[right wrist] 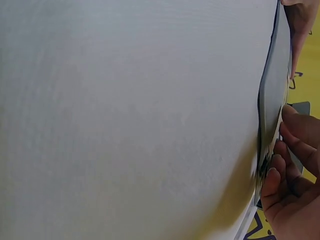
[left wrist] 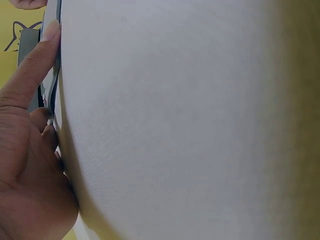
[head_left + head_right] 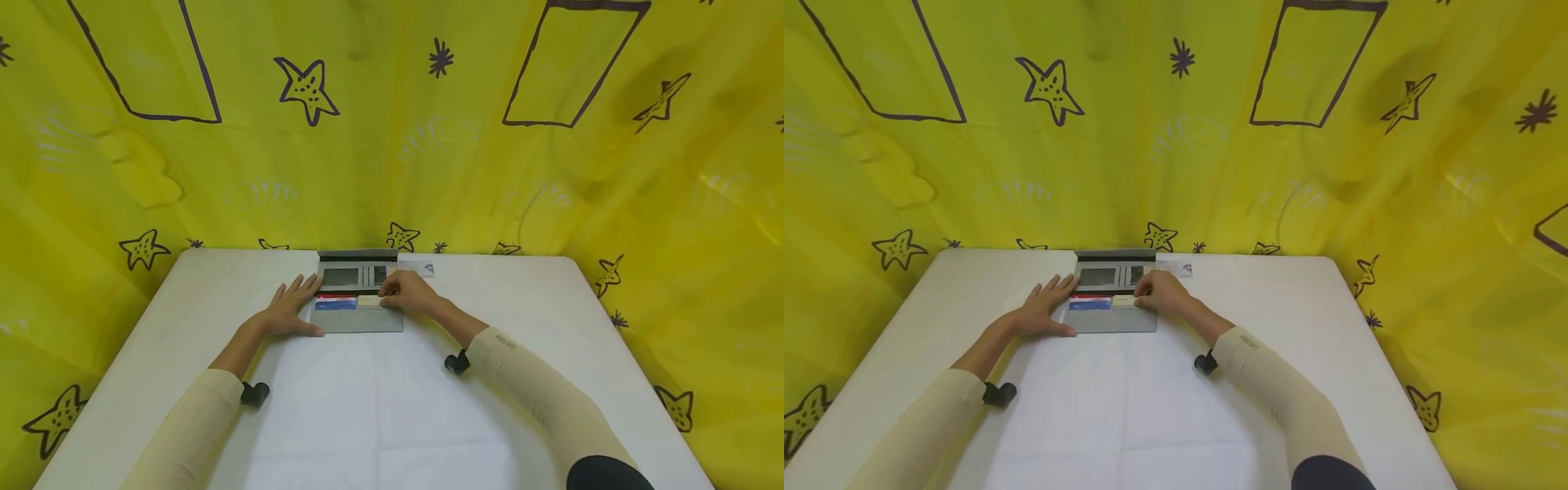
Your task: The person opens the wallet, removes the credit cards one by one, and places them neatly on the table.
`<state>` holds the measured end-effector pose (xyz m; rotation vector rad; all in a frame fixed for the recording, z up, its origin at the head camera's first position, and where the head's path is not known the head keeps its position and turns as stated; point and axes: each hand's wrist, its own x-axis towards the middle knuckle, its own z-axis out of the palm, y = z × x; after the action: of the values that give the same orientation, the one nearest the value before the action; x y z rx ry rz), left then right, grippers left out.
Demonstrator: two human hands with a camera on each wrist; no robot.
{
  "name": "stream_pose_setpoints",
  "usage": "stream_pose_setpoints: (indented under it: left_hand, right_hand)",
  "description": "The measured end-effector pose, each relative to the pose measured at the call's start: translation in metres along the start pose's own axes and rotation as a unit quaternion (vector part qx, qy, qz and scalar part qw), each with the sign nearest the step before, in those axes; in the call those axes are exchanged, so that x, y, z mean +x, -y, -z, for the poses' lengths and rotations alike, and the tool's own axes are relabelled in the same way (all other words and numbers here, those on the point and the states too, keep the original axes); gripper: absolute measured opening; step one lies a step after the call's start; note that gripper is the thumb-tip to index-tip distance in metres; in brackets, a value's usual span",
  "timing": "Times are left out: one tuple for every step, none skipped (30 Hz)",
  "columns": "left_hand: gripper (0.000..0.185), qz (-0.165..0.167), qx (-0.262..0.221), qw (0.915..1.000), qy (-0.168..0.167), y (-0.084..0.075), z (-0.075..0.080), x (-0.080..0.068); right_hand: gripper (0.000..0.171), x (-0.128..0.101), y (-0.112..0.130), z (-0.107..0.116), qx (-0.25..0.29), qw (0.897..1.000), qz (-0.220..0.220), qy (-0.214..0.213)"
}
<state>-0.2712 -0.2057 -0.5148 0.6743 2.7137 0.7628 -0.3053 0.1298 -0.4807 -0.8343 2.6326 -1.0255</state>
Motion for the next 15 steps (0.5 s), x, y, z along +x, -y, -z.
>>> stream_pose_setpoints:
  left_hand:
    - [0.126,0.000,-0.001,1.0000,0.000,0.0006,-0.0001,0.0003]
    - [0.126,0.000,0.000,1.0000,0.000,0.0008,-0.0001,0.0006]
    - [0.126,0.001,0.000,1.0000,0.001,0.0009,0.0002,0.0006]
    - [0.126,0.001,0.000,1.0000,0.002,0.0006,0.0005,0.0005]
    - [0.126,0.002,0.001,1.0000,0.002,0.0001,0.0010,0.0000]
    - [0.127,0.003,0.002,1.0000,0.003,-0.0004,0.0013,-0.0004]
    - [0.126,0.002,0.000,1.0000,0.002,-0.0019,0.0022,-0.0013]
    - [0.126,0.000,0.000,1.0000,0.001,-0.0017,0.0018,-0.0016]
    - [0.126,0.000,0.001,1.0000,0.001,-0.0018,0.0016,-0.0019]
    - [0.126,0.000,0.000,1.0000,0.000,-0.0020,0.0013,-0.0022]
    - [0.126,-0.001,-0.001,1.0000,-0.001,-0.0021,0.0009,-0.0022]
    - [0.126,-0.002,0.000,1.0000,-0.001,-0.0020,0.0005,-0.0020]
    - [0.125,-0.002,0.000,1.0000,-0.001,-0.0019,0.0004,-0.0018]
    - [0.125,-0.002,0.002,1.0000,0.000,-0.0009,-0.0002,-0.0010]
    - [0.125,0.000,0.001,1.0000,0.000,-0.0014,0.0002,-0.0008]
  right_hand:
    - [0.009,0.0001,0.0001,-0.0011,-0.002,1.000,-0.001,0.000]
    - [0.010,0.0003,0.0002,-0.0021,-0.002,1.000,-0.002,0.000]
    - [0.010,0.0006,0.0006,-0.0031,-0.003,1.000,-0.004,0.000]
    - [0.010,0.0014,0.0006,-0.0038,-0.004,1.000,-0.007,0.001]
    - [0.010,0.0020,0.0010,-0.0044,-0.003,1.000,-0.009,0.002]
    - [0.009,0.0027,0.0012,-0.0051,-0.005,1.000,-0.012,0.002]
    - [0.008,0.0031,0.0016,-0.0055,-0.006,1.000,-0.014,0.002]
    - [0.007,0.0033,0.0019,-0.0058,-0.006,1.000,-0.017,0.002]
    - [0.006,0.0033,0.0028,-0.0060,-0.007,1.000,-0.020,0.002]
    - [0.005,0.0032,0.0037,-0.0060,-0.009,1.000,-0.022,0.002]
    - [0.005,0.0030,0.0047,-0.0060,-0.010,1.000,-0.024,0.001]
    - [0.005,0.0029,0.0052,-0.0060,-0.011,1.000,-0.026,0.000]
    - [0.005,0.0028,0.0061,-0.0058,-0.012,1.000,-0.029,-0.001]
    - [0.005,0.0029,0.0069,-0.0054,-0.011,0.999,-0.032,-0.001]
    - [0.005,0.0031,0.0079,-0.0048,-0.010,0.999,-0.034,0.000]
